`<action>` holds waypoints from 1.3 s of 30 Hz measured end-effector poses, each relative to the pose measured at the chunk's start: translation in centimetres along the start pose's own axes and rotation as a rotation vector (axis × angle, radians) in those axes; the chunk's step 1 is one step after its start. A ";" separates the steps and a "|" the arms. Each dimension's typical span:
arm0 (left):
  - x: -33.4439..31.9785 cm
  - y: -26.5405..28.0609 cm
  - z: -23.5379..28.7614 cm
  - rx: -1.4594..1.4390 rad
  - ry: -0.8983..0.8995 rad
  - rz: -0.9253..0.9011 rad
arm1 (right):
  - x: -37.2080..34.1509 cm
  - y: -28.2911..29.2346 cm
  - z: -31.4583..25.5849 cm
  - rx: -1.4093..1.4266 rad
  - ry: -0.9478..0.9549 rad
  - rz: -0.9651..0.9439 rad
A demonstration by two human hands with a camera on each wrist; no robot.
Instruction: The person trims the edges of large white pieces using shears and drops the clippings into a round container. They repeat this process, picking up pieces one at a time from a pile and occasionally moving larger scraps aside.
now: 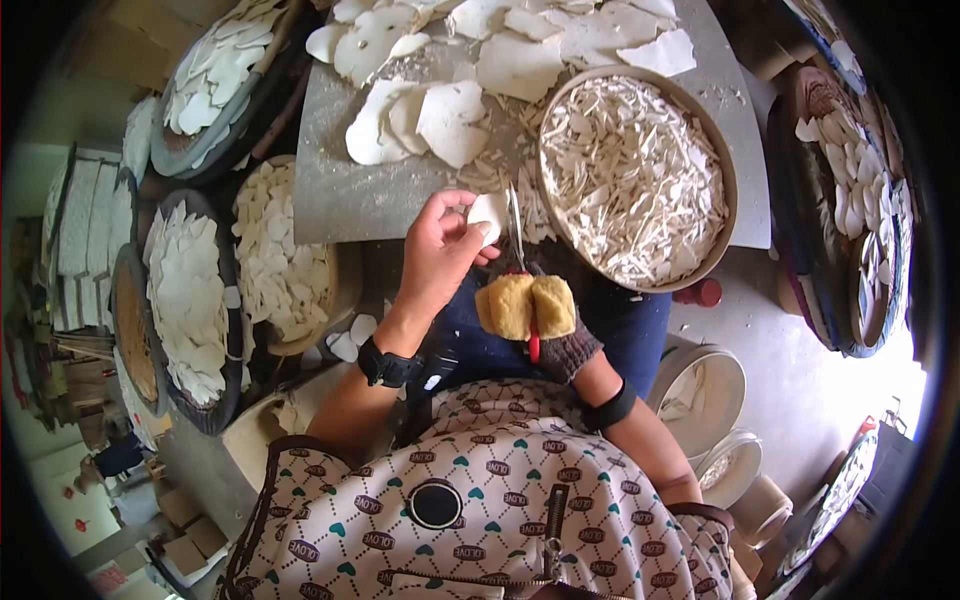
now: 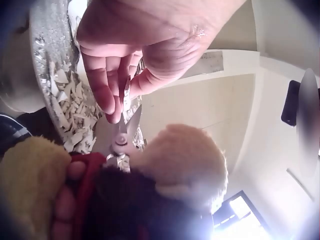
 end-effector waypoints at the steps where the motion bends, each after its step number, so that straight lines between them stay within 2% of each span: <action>1: -0.5 0.1 -0.3 0.031 0.002 -0.004 | 0.0 0.1 0.3 -0.102 0.011 0.009; 2: -0.8 0.2 -0.6 0.062 -0.002 -0.010 | 0.0 0.3 0.6 -0.204 0.021 0.018; 4: -1.0 0.7 -1.1 0.055 -0.027 0.029 | 0.5 -0.1 0.9 0.112 0.092 -0.111; 6: -1.0 0.9 -1.5 -0.005 -0.094 0.091 | 0.3 -0.6 0.7 -0.432 0.095 -0.084; 8: -1.2 0.8 -1.8 -0.123 -0.192 0.186 | -0.1 -1.6 -0.1 -0.704 0.101 -0.036; 9: -1.2 0.7 -1.9 -0.111 -0.181 0.183 | -0.4 -2.1 -0.6 -0.838 0.099 -0.012; 10: -1.1 0.7 -2.0 -0.098 -0.172 0.181 | -0.4 -2.0 -0.5 -0.782 0.094 -0.009; 12: -0.9 0.8 -2.3 -0.078 -0.120 0.144 | -0.7 -1.9 -0.4 -0.880 0.105 -0.009; 13: -0.6 1.2 -2.5 -0.074 -0.079 0.111 | -0.8 -2.0 -0.6 -1.035 0.120 -0.014; 15: -0.3 1.4 -2.6 -0.089 -0.011 0.072 | -0.9 -2.1 -0.8 -1.146 0.164 0.000; 19: 0.0 1.6 -2.7 -0.112 0.050 0.039 | -0.9 -2.3 -1.0 -1.174 0.161 0.015; 22: 0.0 1.4 -2.4 -0.074 0.084 -0.025 | -1.1 -1.2 -0.5 -1.073 0.153 0.034; 27: -0.1 0.7 -2.2 -0.087 0.162 -0.144 | -0.9 -1.1 -1.1 -1.142 0.272 0.019; 30: 0.1 0.6 -2.3 -0.165 0.006 0.006 | -0.8 -1.1 -1.3 -1.224 0.309 0.018; 33: 0.0 0.6 -3.9 -0.280 -0.018 0.158 | -1.0 -1.3 -1.5 -1.280 0.335 0.011; 36: 0.4 0.3 -3.9 -0.261 -0.028 0.160 | -1.3 -1.6 -1.7 -1.193 0.383 0.004; 39: 1.1 0.8 -4.1 -0.221 0.038 0.122 | -1.3 -0.8 -1.0 -1.068 0.329 0.015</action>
Point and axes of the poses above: each hand's wrist, its own x-axis towards the middle knuckle, its own y-axis out of the back of the hand, z = x × y, the point moved 5 cm from there along x, towards the middle knuckle, and after that the axes turned 7 degrees about -x, right-handed, at the moved point
